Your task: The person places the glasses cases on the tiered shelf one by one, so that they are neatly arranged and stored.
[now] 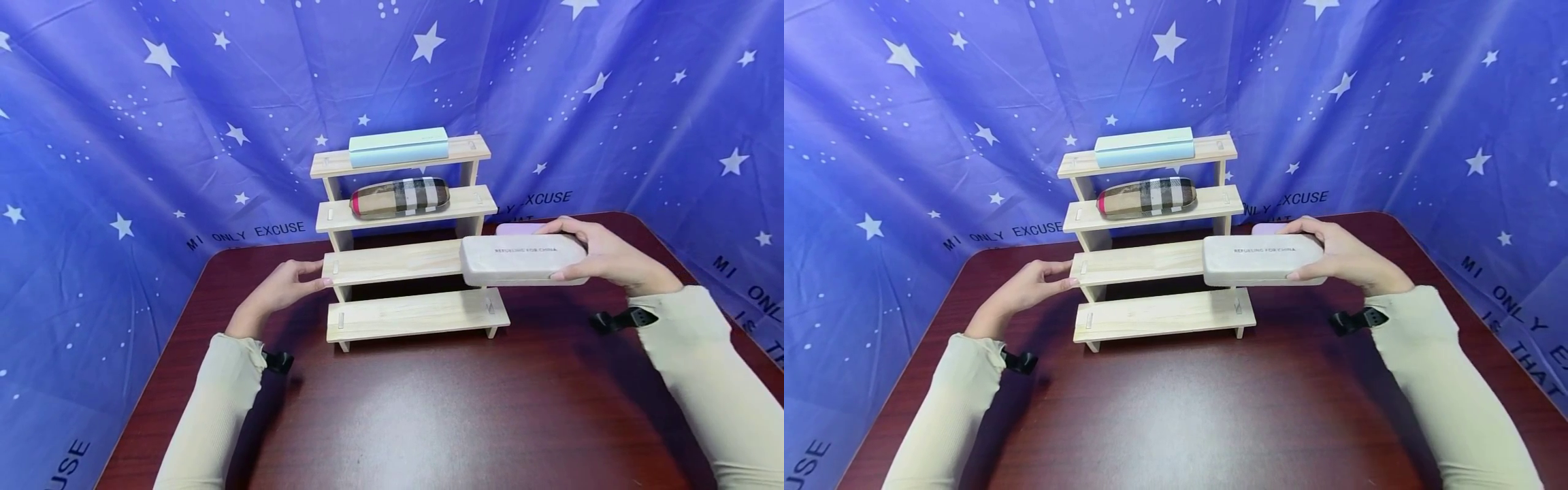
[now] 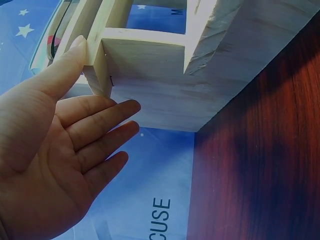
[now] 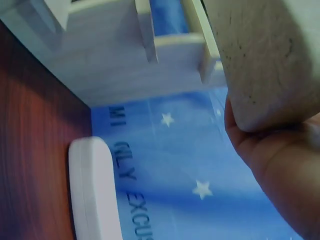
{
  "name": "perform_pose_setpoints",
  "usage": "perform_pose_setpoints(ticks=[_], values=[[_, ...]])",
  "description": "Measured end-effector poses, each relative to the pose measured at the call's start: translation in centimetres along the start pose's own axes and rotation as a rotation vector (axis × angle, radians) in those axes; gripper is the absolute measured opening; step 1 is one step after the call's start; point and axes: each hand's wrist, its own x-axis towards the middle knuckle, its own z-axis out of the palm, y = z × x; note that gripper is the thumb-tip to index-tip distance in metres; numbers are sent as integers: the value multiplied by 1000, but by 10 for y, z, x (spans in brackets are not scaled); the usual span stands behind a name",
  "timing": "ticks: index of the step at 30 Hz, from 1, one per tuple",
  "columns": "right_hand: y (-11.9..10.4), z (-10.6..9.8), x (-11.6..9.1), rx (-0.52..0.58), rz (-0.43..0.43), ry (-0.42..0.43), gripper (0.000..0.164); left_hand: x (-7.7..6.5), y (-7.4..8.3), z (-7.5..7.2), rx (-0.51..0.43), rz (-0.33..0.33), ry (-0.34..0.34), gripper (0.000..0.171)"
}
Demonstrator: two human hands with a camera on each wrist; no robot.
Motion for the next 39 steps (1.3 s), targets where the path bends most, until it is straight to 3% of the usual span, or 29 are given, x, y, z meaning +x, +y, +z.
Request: perform_pose_setpoints(ticks=[5,11,18,25,39], values=[[-5,14,10,13,-18,-39,58,0,0,0,11,-5,-1,55],[-15,41,22,-41,-70,-9,60,0,-1,0,9,-3,2,55],[-30,66,36,-14,-34,19,61,-1,-2,0,15,-10,5,56],[-37,79,53,-37,5,36,64,0,-2,1,10,-1,2,56],[-36,91,76,-145,-78,7,68,-1,-2,2,10,2,7,56]])
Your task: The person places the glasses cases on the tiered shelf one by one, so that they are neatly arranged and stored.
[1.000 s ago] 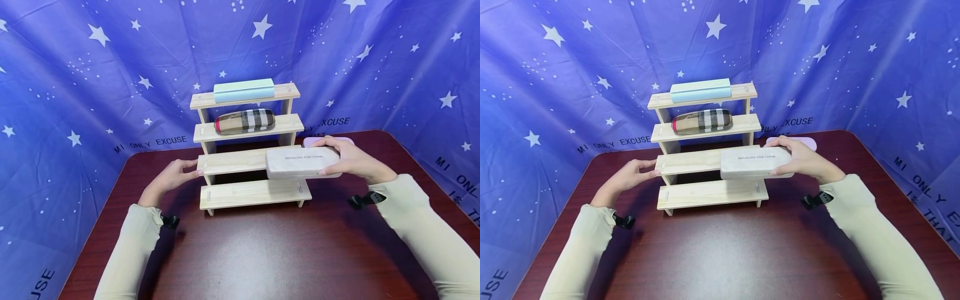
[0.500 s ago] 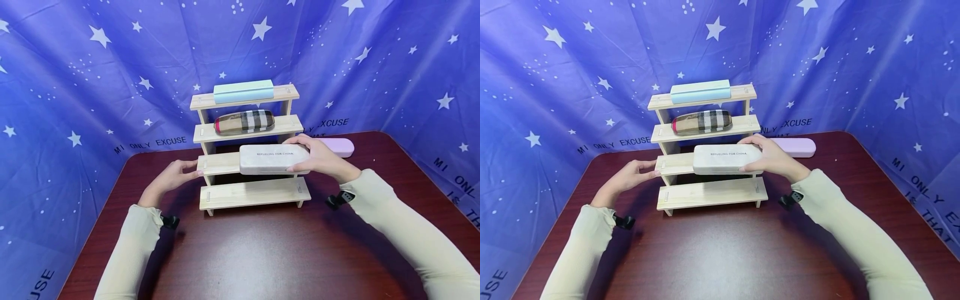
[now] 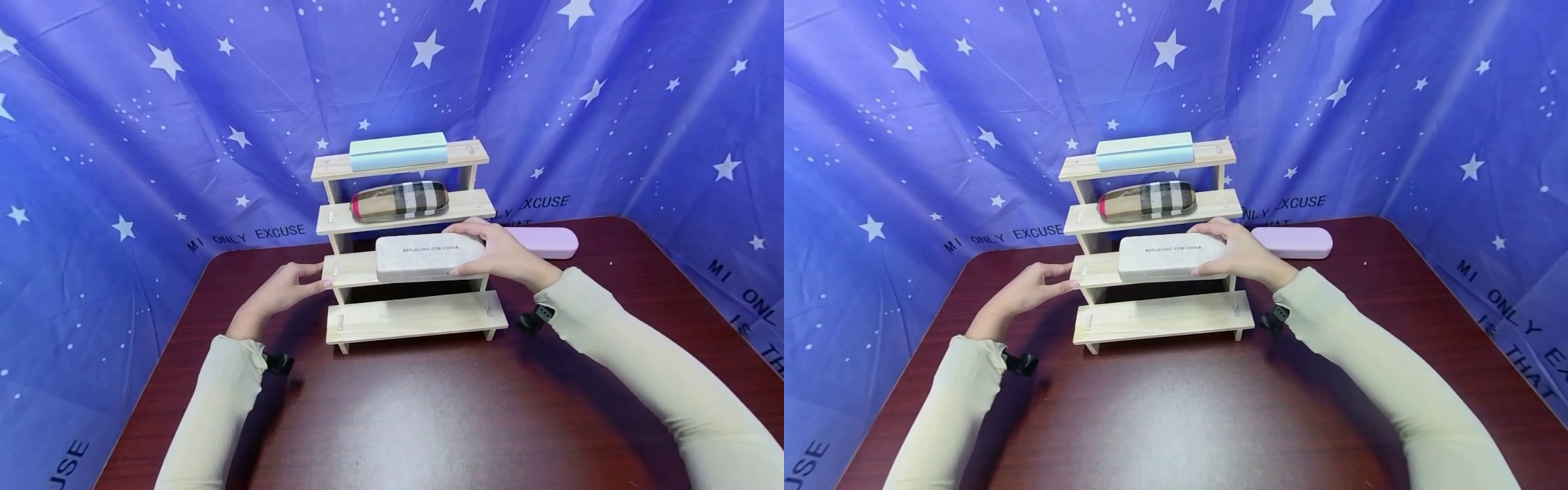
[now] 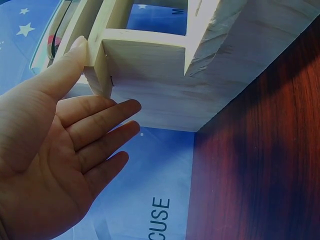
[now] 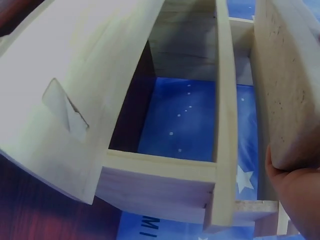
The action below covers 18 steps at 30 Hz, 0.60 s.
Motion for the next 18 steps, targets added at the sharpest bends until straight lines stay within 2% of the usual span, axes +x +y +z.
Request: perform_pose_setpoints(ticks=[10,18], values=[[2,10,13,10,-19,-9,67,1,-2,0,21,31,9,53],[3,19,20,25,-22,-17,69,2,-3,1,20,29,9,54]])
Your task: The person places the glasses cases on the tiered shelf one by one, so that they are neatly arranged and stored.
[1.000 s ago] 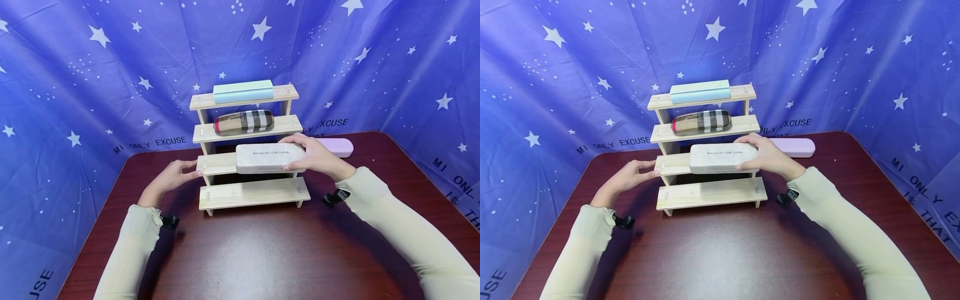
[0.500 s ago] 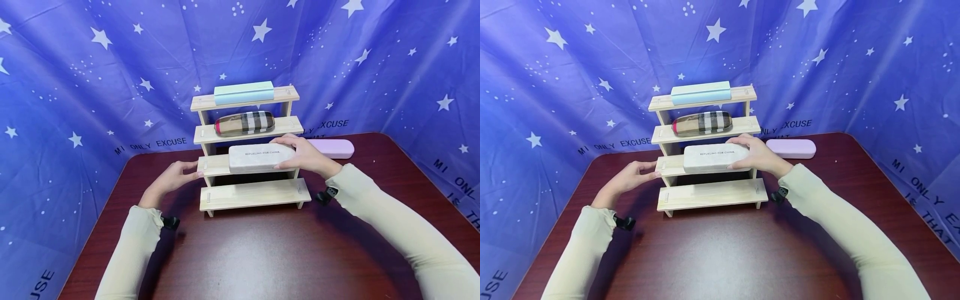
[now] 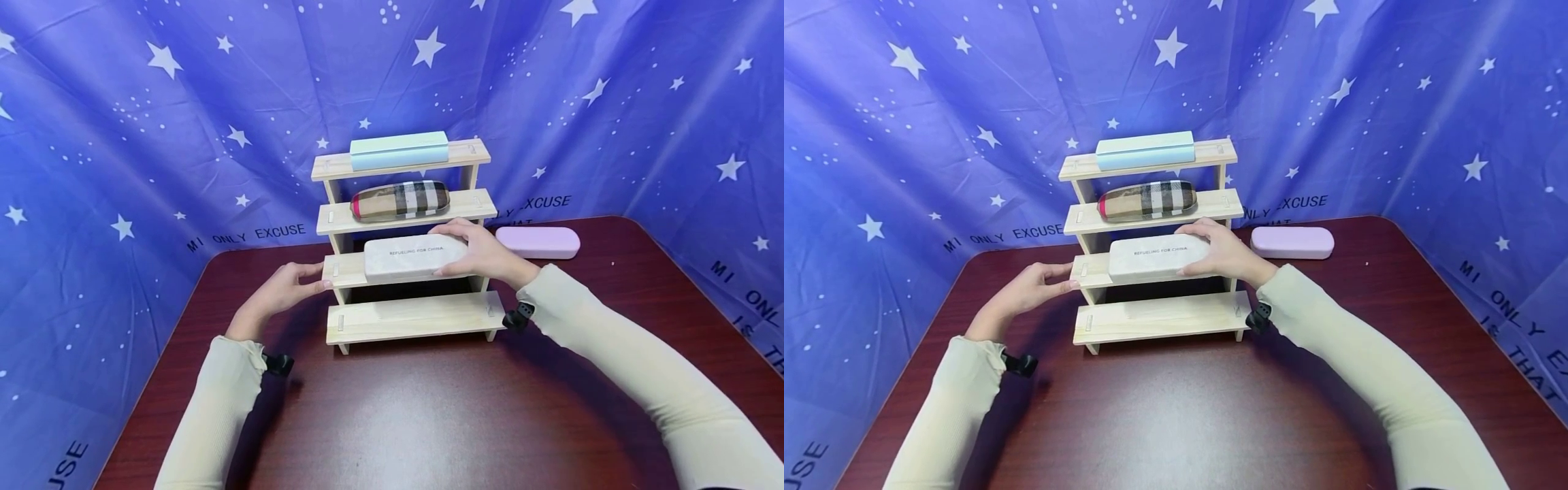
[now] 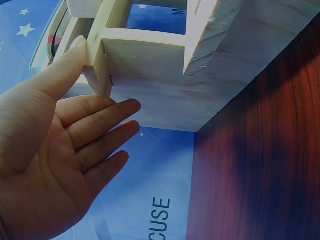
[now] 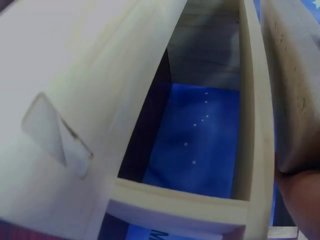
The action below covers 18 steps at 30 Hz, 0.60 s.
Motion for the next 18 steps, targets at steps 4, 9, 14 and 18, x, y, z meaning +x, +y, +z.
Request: perform_pose_setpoints(ticks=[4,9,14,18], values=[[1,4,1,26,11,7,69,0,1,0,-10,-9,-3,55],[3,6,1,22,11,10,70,-1,2,0,-19,-15,-5,55],[5,8,1,27,13,10,68,-1,2,-1,-16,-10,-5,55],[6,10,2,21,11,4,68,-1,2,0,-17,-12,-6,55]])
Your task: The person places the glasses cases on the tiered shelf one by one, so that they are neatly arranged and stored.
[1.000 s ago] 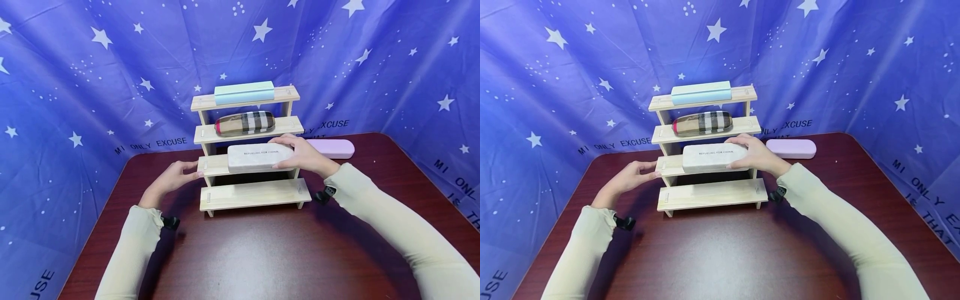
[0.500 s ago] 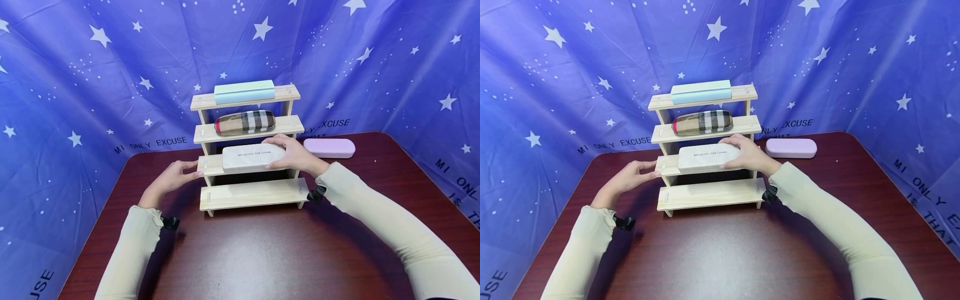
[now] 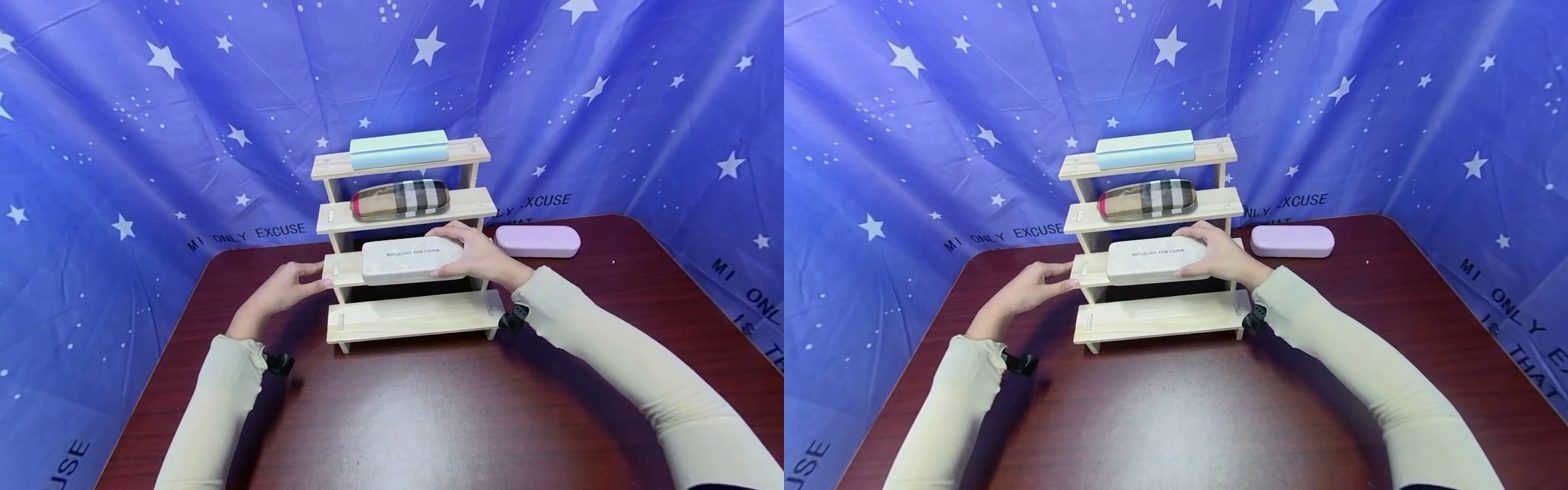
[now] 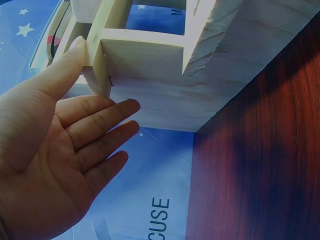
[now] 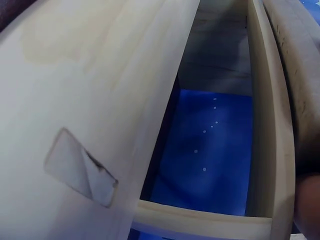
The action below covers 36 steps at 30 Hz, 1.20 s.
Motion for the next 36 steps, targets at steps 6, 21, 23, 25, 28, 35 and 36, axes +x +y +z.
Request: perform_pose_setpoints(ticks=[6,21,23,25,28,35,36], values=[[2,1,0,-9,3,-2,69,1,0,0,1,-1,-1,55],[2,1,5,-10,-4,-11,74,1,0,0,8,-10,-2,55],[2,1,5,-10,-3,-10,74,0,0,0,6,-14,-4,55],[1,1,6,-7,-1,-14,73,0,0,0,6,-15,-4,56],[-1,1,6,-12,5,-21,72,-1,0,0,8,-15,-3,56],[-3,1,5,-28,7,-39,73,-1,1,0,6,-12,-1,56],[-3,1,4,-30,4,-43,73,-2,1,0,5,-13,-2,56]])
